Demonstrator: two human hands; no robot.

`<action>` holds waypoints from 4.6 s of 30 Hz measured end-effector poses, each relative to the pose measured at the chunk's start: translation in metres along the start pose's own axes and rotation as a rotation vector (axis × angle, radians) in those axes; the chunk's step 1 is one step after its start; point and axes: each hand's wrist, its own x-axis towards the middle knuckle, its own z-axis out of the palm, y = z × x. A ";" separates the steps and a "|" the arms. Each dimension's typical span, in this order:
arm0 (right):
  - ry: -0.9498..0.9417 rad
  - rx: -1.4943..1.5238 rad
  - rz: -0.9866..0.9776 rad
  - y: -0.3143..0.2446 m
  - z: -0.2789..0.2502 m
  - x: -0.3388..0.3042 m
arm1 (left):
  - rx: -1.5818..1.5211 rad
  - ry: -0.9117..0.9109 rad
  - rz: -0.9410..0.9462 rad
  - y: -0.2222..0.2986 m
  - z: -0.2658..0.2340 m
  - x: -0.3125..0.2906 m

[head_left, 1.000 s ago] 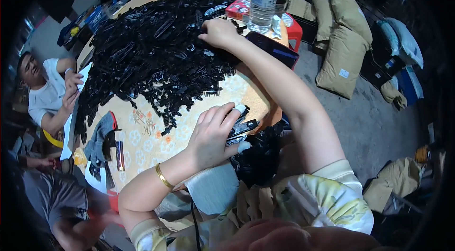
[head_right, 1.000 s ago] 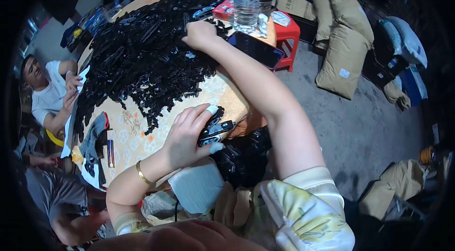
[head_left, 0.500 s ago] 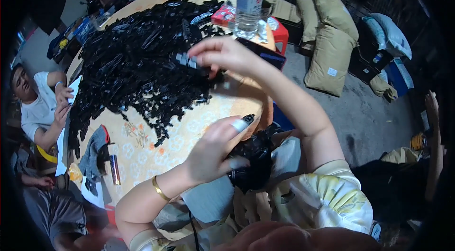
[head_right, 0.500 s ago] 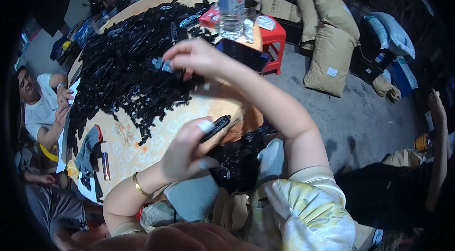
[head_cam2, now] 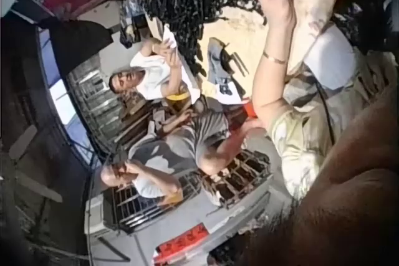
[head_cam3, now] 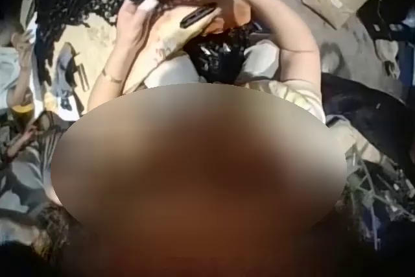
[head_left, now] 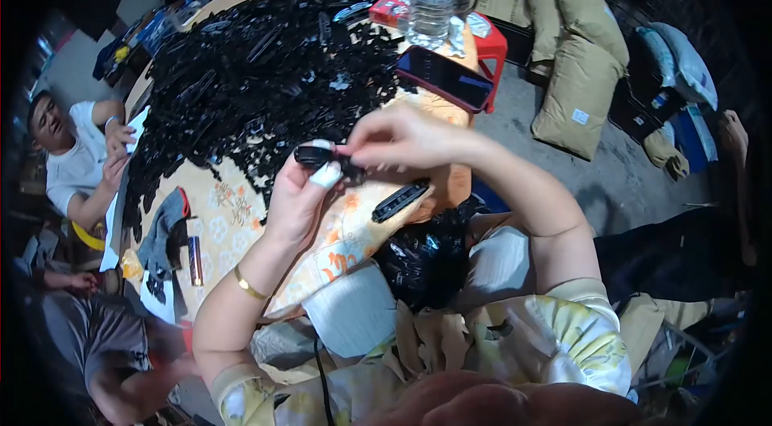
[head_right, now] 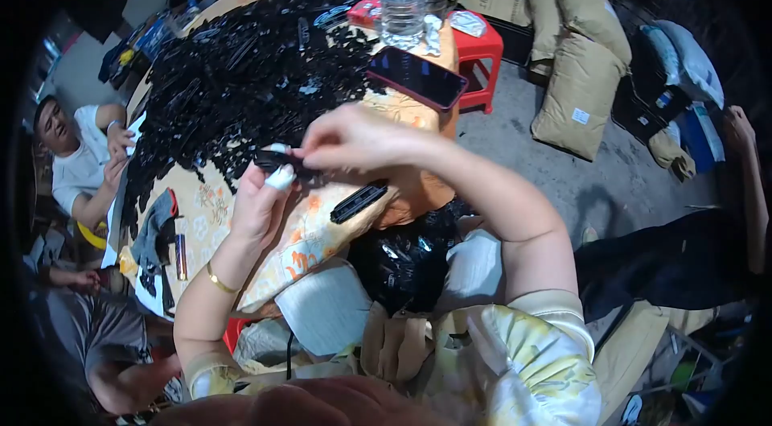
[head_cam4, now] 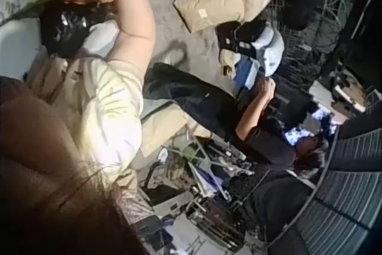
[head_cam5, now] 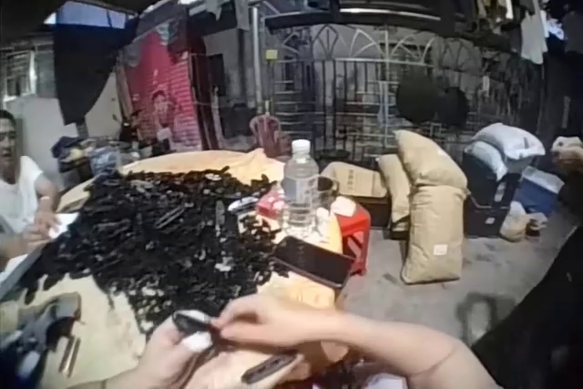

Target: Assembling small black plastic parts by hand by clicking them together at a table.

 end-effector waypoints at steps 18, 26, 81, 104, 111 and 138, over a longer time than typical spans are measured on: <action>0.340 -0.895 -0.109 0.041 -0.015 0.010 | -0.045 0.085 -0.208 0.002 -0.001 0.000; 0.352 -0.910 -0.244 0.038 -0.019 0.009 | -0.071 0.061 -0.244 0.000 -0.002 0.000; 0.481 -0.881 -0.787 -0.007 0.036 -0.001 | -0.188 0.039 -0.096 0.007 -0.003 0.003; -0.065 -0.116 0.065 -0.002 -0.011 0.006 | 0.625 -0.034 -0.015 0.003 0.004 -0.010; 0.460 -0.652 -0.107 0.031 -0.032 0.087 | 1.151 -0.164 0.272 -0.003 0.004 -0.008; 0.096 0.567 0.195 0.000 -0.006 0.031 | -0.034 -0.027 -0.019 0.002 -0.021 0.010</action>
